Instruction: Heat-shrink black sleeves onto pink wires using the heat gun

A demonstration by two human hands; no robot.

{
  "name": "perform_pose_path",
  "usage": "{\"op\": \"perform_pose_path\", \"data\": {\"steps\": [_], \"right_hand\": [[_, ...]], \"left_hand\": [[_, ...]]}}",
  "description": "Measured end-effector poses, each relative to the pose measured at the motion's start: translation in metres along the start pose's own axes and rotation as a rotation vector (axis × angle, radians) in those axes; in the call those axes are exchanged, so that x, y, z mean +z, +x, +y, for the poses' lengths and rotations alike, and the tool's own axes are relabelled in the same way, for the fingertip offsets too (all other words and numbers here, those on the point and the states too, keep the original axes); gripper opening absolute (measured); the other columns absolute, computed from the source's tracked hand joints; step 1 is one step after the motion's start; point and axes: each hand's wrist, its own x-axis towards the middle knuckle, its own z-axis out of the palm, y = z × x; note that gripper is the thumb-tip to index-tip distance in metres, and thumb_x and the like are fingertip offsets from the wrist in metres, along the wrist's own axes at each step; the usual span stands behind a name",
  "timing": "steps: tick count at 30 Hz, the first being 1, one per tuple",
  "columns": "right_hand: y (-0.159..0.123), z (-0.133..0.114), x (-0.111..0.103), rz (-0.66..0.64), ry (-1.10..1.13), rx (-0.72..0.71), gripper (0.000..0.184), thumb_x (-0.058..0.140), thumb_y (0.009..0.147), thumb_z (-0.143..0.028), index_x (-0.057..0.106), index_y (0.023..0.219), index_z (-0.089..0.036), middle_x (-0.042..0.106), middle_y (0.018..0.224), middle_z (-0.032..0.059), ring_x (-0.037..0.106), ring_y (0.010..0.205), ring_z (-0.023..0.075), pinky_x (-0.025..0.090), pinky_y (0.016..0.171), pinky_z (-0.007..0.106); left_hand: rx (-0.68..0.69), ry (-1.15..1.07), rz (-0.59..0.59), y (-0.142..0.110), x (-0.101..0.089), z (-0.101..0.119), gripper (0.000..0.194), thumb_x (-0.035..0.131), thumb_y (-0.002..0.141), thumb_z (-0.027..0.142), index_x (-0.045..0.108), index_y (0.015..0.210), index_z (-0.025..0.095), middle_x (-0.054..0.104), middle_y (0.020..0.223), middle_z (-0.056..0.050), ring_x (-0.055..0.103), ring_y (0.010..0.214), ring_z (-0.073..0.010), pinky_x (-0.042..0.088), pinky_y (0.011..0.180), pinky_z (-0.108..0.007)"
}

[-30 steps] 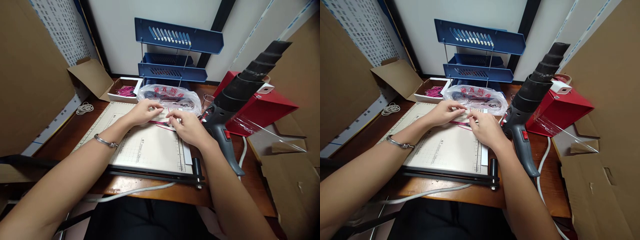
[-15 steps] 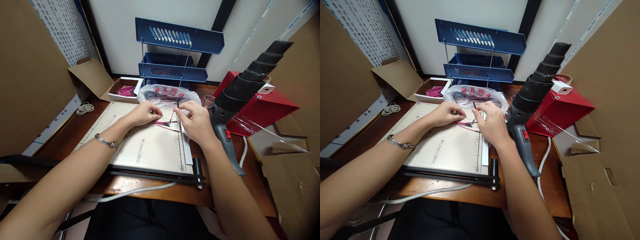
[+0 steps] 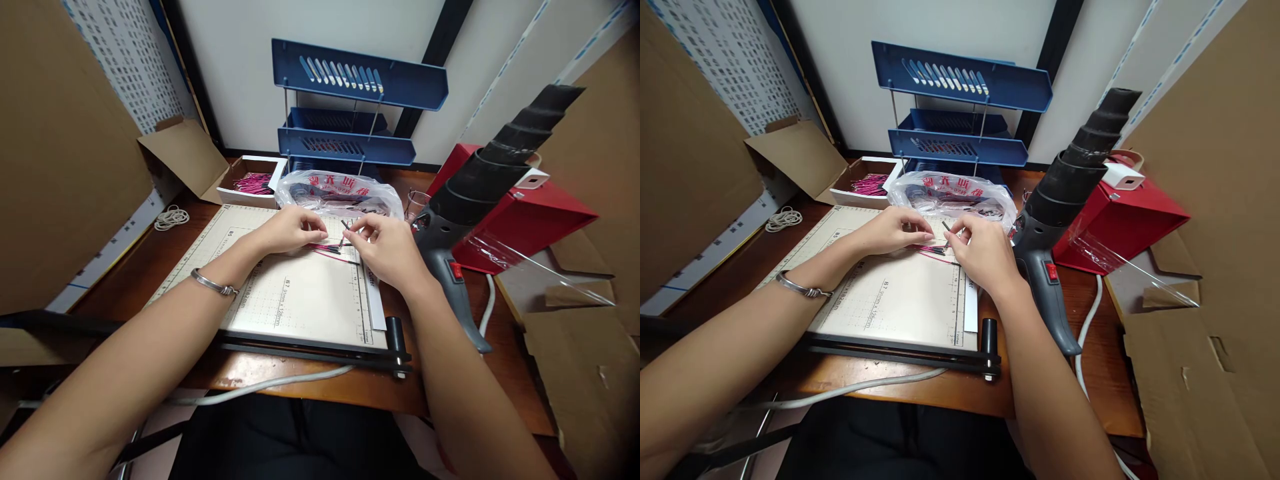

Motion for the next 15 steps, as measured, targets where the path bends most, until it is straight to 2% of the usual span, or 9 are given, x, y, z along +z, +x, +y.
{"op": "perform_pose_path", "data": {"steps": [5,10,15], "right_hand": [[-0.0007,-0.0015,0.0008,-0.015,-0.003,-0.033,0.018,0.065,0.09,-0.034,0.076,0.083,-0.021,0.068,0.07,0.0015,0.056,0.064,0.0159,0.037,0.064,0.03],[-0.0007,-0.0037,0.002,-0.06,-0.008,-0.034,0.019,0.063,0.092,-0.033,0.076,0.086,-0.02,0.074,0.079,0.0035,0.058,0.069,0.0169,0.039,0.07,0.031],[-0.0018,-0.0084,0.0031,-0.118,-0.028,-0.023,0.022,0.062,0.093,-0.035,0.076,0.085,-0.021,0.072,0.074,0.0026,0.057,0.067,0.0168,0.038,0.07,0.031]], "left_hand": [[0.045,-0.023,-0.042,-0.0005,-0.0003,0.0028,0.021,0.072,0.086,0.036,0.082,0.092,0.017,0.079,0.086,-0.004,0.065,0.079,-0.0164,0.044,0.073,-0.028],[0.014,-0.043,-0.062,-0.0005,-0.0008,0.0019,0.019,0.074,0.083,0.032,0.082,0.092,0.018,0.079,0.087,-0.005,0.066,0.081,-0.0172,0.046,0.076,-0.029],[-0.005,-0.048,-0.064,0.0,-0.0001,0.0009,0.019,0.074,0.083,0.033,0.082,0.086,0.017,0.077,0.082,-0.005,0.065,0.078,-0.0169,0.045,0.073,-0.028]]}}
